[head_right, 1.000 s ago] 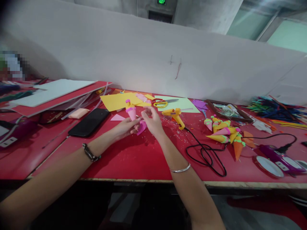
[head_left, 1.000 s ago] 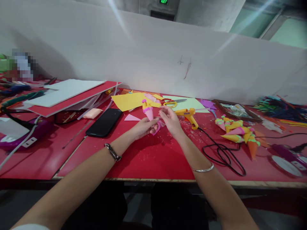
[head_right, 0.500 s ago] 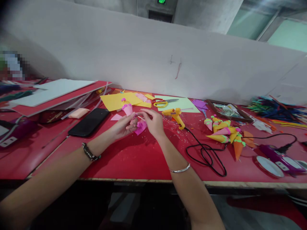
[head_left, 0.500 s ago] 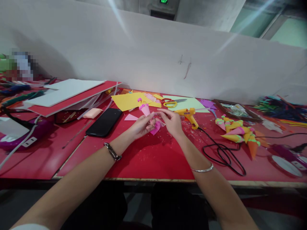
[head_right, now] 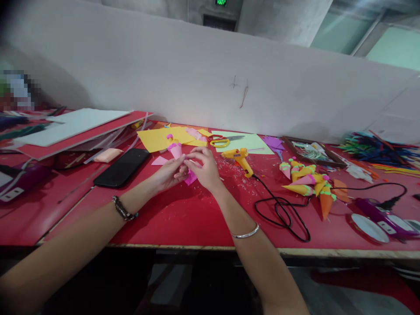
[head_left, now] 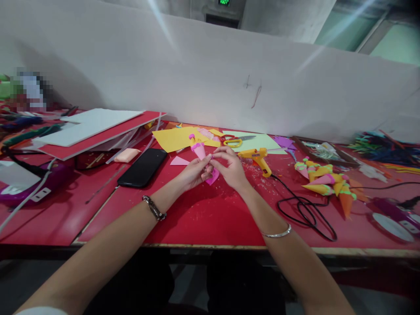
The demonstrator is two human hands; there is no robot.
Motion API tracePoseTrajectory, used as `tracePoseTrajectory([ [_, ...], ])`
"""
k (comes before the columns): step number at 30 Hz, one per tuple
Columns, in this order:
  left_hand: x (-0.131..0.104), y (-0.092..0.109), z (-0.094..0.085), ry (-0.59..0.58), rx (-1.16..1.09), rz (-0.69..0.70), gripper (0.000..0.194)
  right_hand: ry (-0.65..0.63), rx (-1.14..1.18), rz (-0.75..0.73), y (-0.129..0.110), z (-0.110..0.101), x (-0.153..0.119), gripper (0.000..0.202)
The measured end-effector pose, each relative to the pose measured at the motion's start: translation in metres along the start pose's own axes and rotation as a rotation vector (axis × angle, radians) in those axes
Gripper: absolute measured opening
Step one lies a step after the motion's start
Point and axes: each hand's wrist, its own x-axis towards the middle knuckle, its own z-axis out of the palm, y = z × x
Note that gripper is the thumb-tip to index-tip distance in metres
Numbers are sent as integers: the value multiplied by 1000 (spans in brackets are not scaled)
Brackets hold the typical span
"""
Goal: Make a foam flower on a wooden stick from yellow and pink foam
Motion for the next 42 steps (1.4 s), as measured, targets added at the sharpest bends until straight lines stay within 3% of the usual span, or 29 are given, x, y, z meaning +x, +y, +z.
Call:
tracePoseTrajectory([
  [6, 0, 0, -1, -41, 6, -29, 24, 81, 178, 93, -1, -1, 3, 15],
  [11, 0, 0, 1, -61, 120, -62, 32, 124, 237, 154, 0, -3, 4, 28],
  [28, 4, -4, -4, -94, 102, -10, 29, 184, 452, 271, 13, -1, 3, 16],
  [36, 3, -4, -3, -57, 120, -10, 28, 165, 372, 309, 18, -1, 2, 24],
  [42, 3, -3, -2, -44, 117, -3, 29, 157, 467, 413, 23, 0, 3, 25],
])
